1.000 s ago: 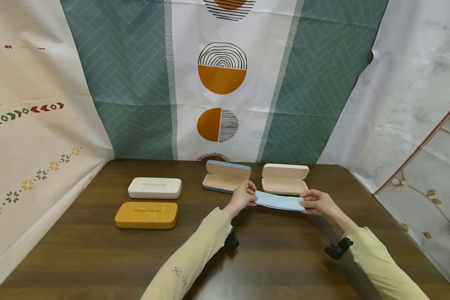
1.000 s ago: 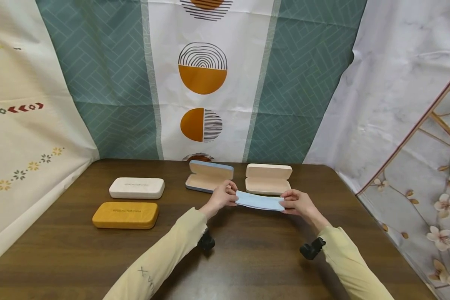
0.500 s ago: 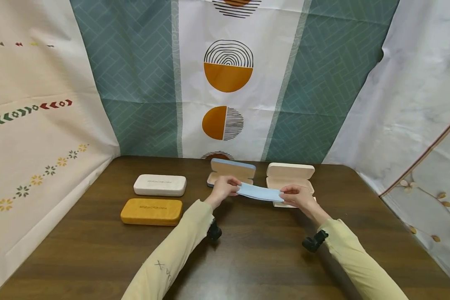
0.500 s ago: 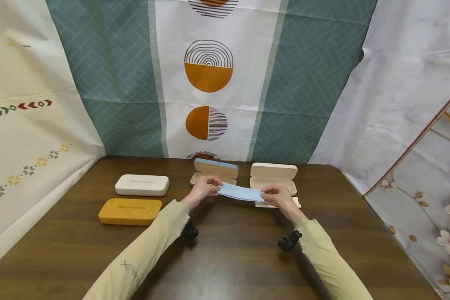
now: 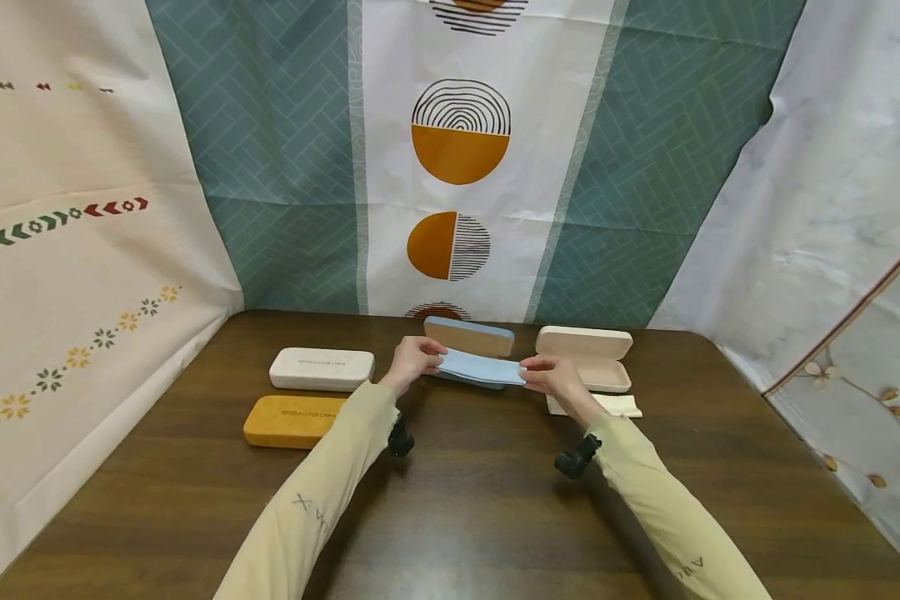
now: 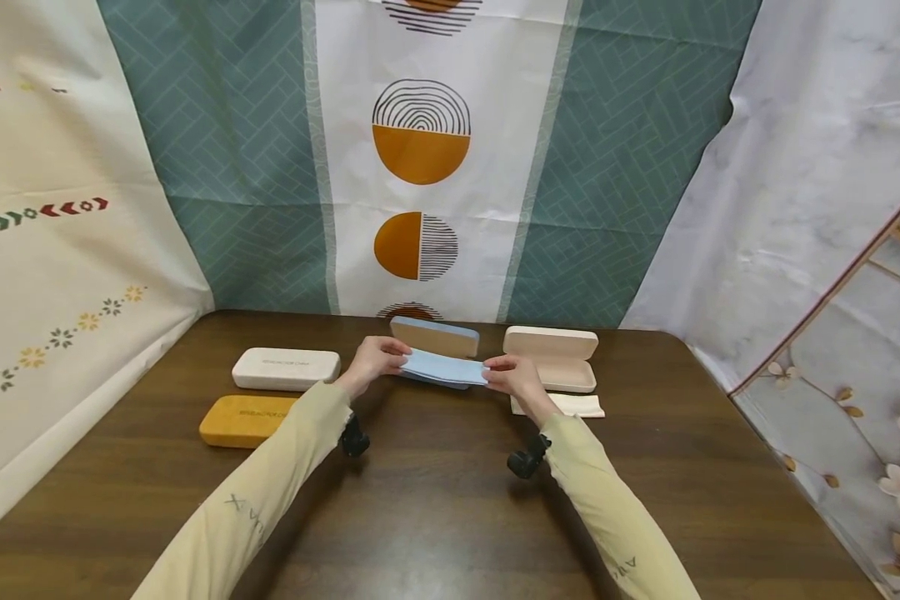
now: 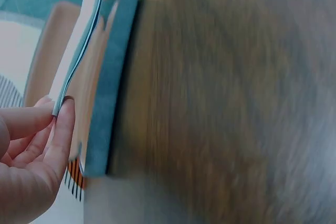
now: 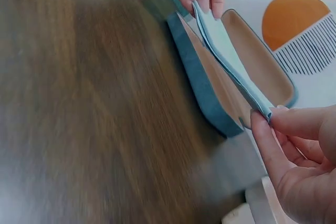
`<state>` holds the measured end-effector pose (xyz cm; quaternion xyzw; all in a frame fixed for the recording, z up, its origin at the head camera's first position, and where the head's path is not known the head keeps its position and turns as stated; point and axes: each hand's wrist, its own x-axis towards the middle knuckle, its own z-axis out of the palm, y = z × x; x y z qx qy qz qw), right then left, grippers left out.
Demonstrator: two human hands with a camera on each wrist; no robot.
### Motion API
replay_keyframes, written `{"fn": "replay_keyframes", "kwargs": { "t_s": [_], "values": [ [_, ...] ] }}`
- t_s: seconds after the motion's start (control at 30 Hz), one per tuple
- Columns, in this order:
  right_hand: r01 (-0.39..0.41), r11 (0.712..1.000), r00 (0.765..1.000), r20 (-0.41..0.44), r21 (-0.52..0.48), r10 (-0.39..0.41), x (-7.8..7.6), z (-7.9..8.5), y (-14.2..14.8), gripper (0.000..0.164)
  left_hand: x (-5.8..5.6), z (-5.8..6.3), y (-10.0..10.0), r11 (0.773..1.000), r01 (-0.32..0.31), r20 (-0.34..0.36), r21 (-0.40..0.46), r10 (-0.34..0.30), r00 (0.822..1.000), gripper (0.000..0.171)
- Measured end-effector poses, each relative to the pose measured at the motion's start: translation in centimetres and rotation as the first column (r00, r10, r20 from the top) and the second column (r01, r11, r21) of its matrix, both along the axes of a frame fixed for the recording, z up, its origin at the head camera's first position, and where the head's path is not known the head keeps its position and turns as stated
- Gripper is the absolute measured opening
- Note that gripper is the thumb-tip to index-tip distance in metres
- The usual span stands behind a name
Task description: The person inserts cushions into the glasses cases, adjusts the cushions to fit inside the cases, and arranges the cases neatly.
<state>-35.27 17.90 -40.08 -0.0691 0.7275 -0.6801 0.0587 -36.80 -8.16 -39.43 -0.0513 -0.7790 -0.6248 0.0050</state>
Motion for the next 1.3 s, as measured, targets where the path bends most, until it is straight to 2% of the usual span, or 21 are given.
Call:
{"fn": "replay_keyframes", "kwargs": {
  "t_s": [0.27,0.5,0.7,0.83,1.13,1.3],
  "values": [
    [0.022,1.000,1.000,0.019,-0.014,-0.022,-1.1,-0.4,-1.9,0.028,-1.0,0.2,-1.3,0.996,-0.040,0.008,-0.084,0.041,0.999,0.013],
    [0.046,0.998,0.998,0.037,0.047,-0.048,-1.6,-0.9,-2.8,0.027,-1.7,-0.1,-1.7,0.987,-0.040,0.024,-0.155,0.044,0.999,0.014],
    [0.076,0.995,0.997,0.017,0.063,-0.077,-1.8,-0.7,-3.1,0.025,-2.2,-0.2,-1.6,0.980,-0.062,0.002,-0.191,0.063,0.998,0.013],
    [0.090,0.993,0.996,0.011,0.072,-0.091,-1.9,-0.6,-3.2,0.024,-2.3,-0.2,-1.5,0.973,-0.079,-0.002,-0.216,0.080,0.997,0.013],
    [0.120,0.981,0.993,-0.017,0.156,-0.118,-2.2,-0.5,-3.8,0.023,-2.3,-0.3,-1.6,0.960,-0.103,-0.030,-0.262,0.099,0.995,0.013],
    [0.128,0.967,0.992,-0.024,0.219,-0.125,-2.5,-0.4,-3.9,0.022,-2.3,-0.2,-1.5,0.944,-0.129,-0.048,-0.302,0.121,0.992,0.011]
  ]
}}
